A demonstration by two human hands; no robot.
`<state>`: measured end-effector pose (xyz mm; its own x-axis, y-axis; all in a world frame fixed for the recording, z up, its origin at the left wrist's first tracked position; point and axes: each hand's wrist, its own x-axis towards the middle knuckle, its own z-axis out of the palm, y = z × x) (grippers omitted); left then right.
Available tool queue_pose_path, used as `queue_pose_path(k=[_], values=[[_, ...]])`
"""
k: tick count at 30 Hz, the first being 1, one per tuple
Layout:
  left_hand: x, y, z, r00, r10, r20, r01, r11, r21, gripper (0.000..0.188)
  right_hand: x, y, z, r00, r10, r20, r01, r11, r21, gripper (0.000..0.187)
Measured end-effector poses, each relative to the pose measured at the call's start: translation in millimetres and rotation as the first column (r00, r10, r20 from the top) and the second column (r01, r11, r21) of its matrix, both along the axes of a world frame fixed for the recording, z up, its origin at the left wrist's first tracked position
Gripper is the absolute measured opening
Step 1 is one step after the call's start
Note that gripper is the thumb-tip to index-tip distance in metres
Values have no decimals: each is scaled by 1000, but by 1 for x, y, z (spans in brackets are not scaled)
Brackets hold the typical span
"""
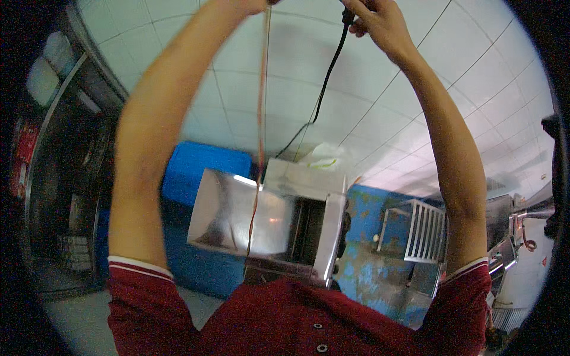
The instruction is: The person opens a green-lidded container, removes a small plastic bag, and assembles small metal pins into a cylindrical component on a stainless steel counter. They then move to a wall socket, unplug a cord, and plug it into another socket.
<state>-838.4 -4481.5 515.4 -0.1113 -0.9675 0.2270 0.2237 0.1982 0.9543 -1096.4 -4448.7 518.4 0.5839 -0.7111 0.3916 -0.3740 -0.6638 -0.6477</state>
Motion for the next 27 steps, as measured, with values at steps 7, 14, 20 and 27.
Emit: queue_pose_path(k=[7, 14, 20, 27], values=[[121, 260, 12, 945, -316, -86, 320, 947, 38, 57, 48, 173, -177, 966, 210, 149, -223, 972, 75, 28], [143, 332, 20, 946, 199, 257, -155, 971, -182, 47, 152, 349, -349, 644, 702, -304, -754, 649, -97, 37], [138, 332, -8, 917, 97, 387, 3, 968, -250, 48, 174, 387, -404, 432, 724, -538, -717, 637, 283, 31], [68, 284, -67, 895, 172, 413, -49, 956, -291, 39, 153, 262, -182, 690, -66, 721, -163, 956, 243, 47]])
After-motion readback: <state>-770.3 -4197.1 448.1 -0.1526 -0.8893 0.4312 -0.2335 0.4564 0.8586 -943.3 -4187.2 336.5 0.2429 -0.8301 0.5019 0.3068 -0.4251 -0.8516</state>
